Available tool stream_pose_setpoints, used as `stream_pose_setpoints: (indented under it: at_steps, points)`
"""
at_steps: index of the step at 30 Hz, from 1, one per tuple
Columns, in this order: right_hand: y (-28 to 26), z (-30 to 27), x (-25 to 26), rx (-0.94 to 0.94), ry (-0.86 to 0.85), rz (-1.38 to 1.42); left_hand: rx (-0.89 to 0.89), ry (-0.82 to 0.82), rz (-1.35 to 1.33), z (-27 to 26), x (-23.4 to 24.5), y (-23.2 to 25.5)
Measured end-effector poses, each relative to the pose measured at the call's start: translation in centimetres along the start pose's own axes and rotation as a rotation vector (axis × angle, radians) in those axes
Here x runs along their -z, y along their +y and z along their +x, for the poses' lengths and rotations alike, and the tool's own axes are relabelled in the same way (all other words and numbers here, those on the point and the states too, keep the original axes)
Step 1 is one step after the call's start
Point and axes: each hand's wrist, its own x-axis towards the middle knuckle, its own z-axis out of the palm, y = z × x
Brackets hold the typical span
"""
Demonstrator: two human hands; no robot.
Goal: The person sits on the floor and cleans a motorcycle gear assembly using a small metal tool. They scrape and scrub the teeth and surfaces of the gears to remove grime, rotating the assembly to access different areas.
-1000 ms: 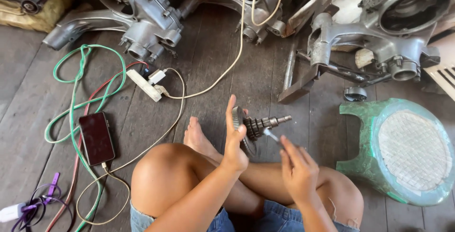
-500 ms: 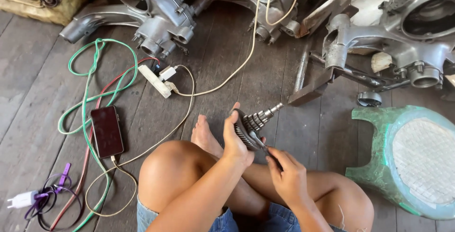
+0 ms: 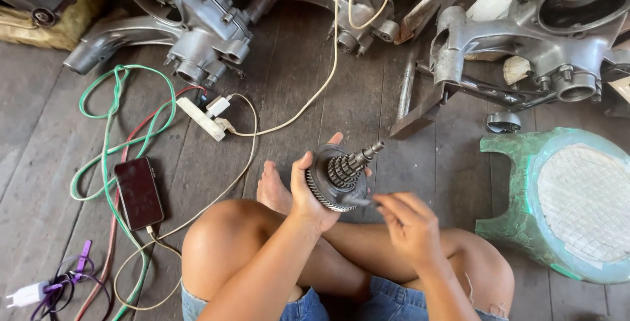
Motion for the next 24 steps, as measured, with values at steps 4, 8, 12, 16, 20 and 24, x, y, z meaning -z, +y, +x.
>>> stream_pose_setpoints:
  at_steps: [4,8,12,16,20,24]
  points:
    - [4.0,-1.0,0.0,-0.142,-0.013,0.000,0.022,-0.317,0.003,-0.2,0.1,-0.1]
    - [1.3,-0.4,1.9,-0.089,0.023,-0.050,0.013,-0.434,-0.029,-0.6,-0.8,0.0]
    - [0.0,-1.7,1.6,-0.147,-0.008,0.091,-0.003,-0.520,0.165,-1.5,-2.8,0.8]
    - [-3.0,-1.9,1.7,-0.133,0.034,0.144,0.054,-0.576,0.224,-2.1,-2.8,0.9]
    - [-2.7,-1.3,1.3,-0.136,0.010,0.192,0.075,-0.566,0.206,-2.1,-2.6,0.9]
    - [-1.8,-0.2,1.1,-0.130,-0.054,0.298,0.108,-0.550,0.162,-2.0,-2.5,0.8]
